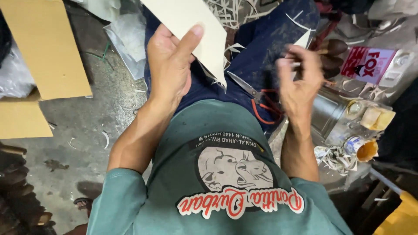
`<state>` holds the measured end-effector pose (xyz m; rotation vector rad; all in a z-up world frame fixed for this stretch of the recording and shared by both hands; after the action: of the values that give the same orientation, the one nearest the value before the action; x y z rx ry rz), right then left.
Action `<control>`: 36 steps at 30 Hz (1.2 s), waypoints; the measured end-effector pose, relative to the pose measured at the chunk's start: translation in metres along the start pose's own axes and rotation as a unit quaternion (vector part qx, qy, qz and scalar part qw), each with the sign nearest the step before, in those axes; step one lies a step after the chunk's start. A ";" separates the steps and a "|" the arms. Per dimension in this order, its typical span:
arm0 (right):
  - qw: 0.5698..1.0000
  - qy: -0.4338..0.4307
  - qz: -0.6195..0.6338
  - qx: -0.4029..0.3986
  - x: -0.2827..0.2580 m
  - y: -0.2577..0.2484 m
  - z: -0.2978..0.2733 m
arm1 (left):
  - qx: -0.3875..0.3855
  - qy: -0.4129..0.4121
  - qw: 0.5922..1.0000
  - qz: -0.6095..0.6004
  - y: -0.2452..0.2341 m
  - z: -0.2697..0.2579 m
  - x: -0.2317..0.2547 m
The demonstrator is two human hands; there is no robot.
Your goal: Cutting out curved pattern pieces from a white material using scissors in a workshop.
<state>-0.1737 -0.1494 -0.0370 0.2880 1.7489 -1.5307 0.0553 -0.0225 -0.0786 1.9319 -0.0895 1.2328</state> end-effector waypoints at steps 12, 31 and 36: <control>0.932 0.091 0.189 -0.296 -0.049 0.052 -0.004 | -0.080 -0.035 0.989 0.116 0.015 -0.018 -0.011; 0.966 0.106 0.207 -0.114 -0.016 -0.015 0.001 | -0.197 -0.073 0.965 0.157 0.013 -0.013 -0.010; 0.945 0.066 0.238 -0.214 -0.072 0.031 0.020 | -0.226 -0.043 0.958 0.170 0.022 -0.018 -0.005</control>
<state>-0.0982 -0.1373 -0.0105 0.5514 1.8887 -0.7819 0.0293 -0.0267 -0.0659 1.6021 -0.7143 1.2134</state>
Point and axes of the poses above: each hand's wrist, its own z-axis towards the middle knuckle, its own y-axis out of the palm, x = y × z, the point moved 6 cm from there along z, towards the middle knuckle, and after that the axes turned 13 degrees about y, right-handed, at the moved point
